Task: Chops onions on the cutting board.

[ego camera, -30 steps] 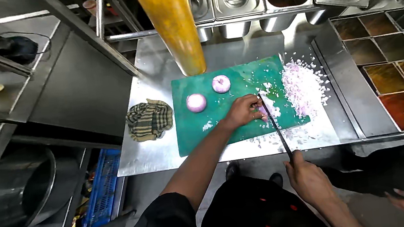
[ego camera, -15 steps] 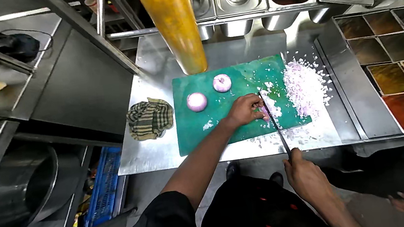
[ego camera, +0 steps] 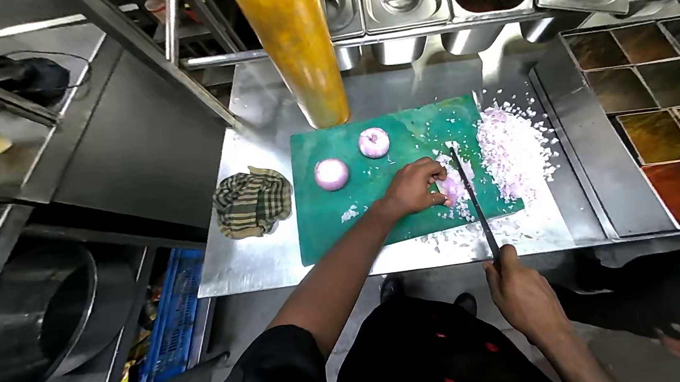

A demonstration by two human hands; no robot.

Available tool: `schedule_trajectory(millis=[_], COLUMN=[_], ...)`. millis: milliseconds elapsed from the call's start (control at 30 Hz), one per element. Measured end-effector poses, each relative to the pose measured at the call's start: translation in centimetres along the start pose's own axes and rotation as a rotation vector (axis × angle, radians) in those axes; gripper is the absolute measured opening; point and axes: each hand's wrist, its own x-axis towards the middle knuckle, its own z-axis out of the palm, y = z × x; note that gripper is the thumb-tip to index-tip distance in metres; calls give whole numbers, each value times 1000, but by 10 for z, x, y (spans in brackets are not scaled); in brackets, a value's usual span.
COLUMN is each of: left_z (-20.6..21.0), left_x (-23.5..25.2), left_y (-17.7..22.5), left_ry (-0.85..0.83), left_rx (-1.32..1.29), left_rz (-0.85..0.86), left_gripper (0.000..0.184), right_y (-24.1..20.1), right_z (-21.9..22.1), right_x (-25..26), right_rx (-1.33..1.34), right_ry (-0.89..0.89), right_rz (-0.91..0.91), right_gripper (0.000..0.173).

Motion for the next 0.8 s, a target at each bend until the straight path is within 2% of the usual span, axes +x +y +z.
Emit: schedule_trajectory(millis=[167, 400, 667, 800], left_z=[-6, 8, 8, 5], left_x=[1, -11, 6, 1], left_y=[9, 6, 9, 3], left_ry=[-46, 71, -83, -81], left_rx=[29, 26, 167, 153], left_rz=[-20, -8, 20, -20], left_gripper=[48, 43, 50, 52], right_y=[-4, -7, 6, 9], right_z=[1, 0, -1, -1], right_x=[-4, -5, -6, -6], right_rx=[-39, 10, 23, 75], right_ry=[-87, -100, -92, -86], right_rz=[1, 23, 49, 71], right_gripper=[34, 34, 34, 35])
